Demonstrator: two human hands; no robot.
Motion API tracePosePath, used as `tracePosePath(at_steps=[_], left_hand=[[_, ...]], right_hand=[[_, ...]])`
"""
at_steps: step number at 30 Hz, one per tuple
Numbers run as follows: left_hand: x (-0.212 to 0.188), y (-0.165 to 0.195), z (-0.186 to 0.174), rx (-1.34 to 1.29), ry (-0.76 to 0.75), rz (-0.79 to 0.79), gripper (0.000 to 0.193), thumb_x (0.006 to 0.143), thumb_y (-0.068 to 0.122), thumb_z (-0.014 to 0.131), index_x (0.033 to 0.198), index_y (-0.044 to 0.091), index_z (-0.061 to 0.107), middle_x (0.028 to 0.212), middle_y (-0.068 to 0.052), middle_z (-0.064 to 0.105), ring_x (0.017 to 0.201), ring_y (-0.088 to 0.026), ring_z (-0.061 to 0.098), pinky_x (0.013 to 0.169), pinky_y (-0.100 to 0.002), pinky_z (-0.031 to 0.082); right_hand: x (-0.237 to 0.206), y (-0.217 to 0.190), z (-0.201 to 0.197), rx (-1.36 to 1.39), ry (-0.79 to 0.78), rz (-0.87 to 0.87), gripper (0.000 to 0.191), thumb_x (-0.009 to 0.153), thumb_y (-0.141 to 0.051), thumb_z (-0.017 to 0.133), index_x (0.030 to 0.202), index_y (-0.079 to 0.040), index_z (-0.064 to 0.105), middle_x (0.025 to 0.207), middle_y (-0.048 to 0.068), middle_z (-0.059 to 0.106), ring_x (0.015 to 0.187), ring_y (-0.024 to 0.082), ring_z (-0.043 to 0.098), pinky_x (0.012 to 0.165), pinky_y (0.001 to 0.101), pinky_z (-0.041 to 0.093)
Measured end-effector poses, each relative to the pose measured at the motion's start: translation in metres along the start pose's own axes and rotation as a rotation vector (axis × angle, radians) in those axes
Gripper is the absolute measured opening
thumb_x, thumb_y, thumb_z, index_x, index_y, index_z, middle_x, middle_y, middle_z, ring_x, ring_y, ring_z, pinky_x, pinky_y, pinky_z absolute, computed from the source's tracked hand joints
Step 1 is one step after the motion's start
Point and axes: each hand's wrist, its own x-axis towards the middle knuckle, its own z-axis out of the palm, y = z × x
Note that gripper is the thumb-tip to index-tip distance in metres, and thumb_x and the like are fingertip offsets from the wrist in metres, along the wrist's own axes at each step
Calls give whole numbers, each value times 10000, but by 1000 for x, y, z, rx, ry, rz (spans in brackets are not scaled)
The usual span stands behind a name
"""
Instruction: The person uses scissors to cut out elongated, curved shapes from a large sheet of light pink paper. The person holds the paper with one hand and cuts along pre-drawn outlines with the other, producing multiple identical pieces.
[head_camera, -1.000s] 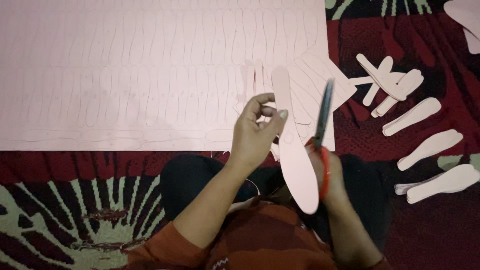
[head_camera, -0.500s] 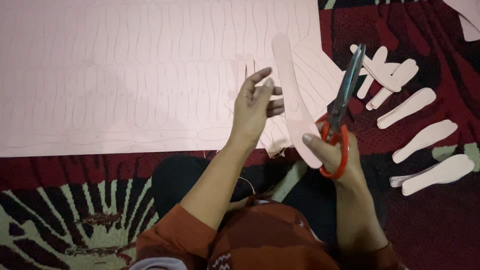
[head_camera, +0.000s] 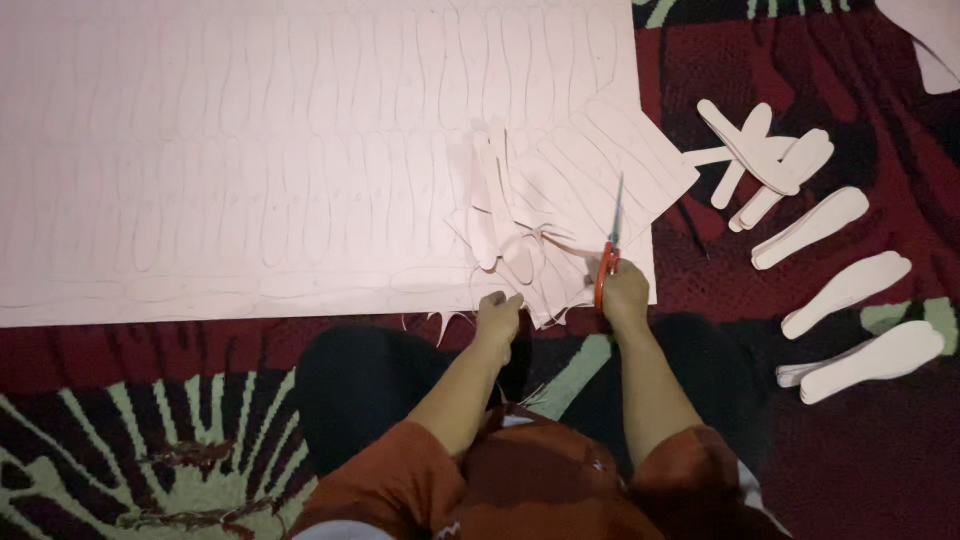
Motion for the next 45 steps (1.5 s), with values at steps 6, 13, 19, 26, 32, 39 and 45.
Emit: tracePosePath(at_steps=[6,13,19,26,32,39,45], left_hand=[[-5,8,16,-177,-77,12,705,868,141,662,1453,-82,336,873,-251,638,730,-315,594,634,-414,483],[6,7,12,-100,-24,72,474,943,245,599,1307,-57,576,1014,-121,677,867,-183,628,740,-315,517],[15,4,0,-378,-228,91,363,1032,292,454,1182,-13,580,1044,-138,655,910,-242,620,777,-389,518],[-2,-18,17,-390,-135,199,349,1070,283,467,1174,-11,625,1107,-119,670,966,-202,627,862,-329,520],[-19,-16,53,-411,-469,-121,257,1069,338,489,1147,104,563,960,-86,608,763,-190,624,652,-342,548],[-8,16,33,-104,-300,44,711,974,200,525,1573,259,147,1261,-65,602,968,-170,646,778,-328,590],[-5,37,3,-24,-5,456,592,1063,355,469,1528,-5,403,1507,-187,496,1376,-294,488,1117,-390,403]], right_hand=[[6,2,0,-5,298,163,347,883,-331,771,960,-1,699,934,253,704,883,440,684,756,508,513],[-3,-16,-4,266,155,187,335,829,-254,855,904,11,663,815,170,717,730,298,686,695,430,542],[2,-17,3,1130,-14,347,335,840,-165,794,1054,-12,586,860,67,697,720,170,676,575,301,552],[-3,-8,3,784,86,-66,399,759,-13,753,1115,-43,575,903,17,584,769,152,599,639,307,512],[-1,15,-29,523,384,-337,402,784,6,784,1107,-26,547,961,30,574,860,136,584,752,285,521],[-10,58,-60,336,706,-513,237,1001,98,621,1176,-12,505,1029,59,528,811,163,509,741,301,478],[-15,49,-55,990,576,-462,362,1022,94,664,1254,-69,438,1181,32,481,1041,120,528,934,266,517]])
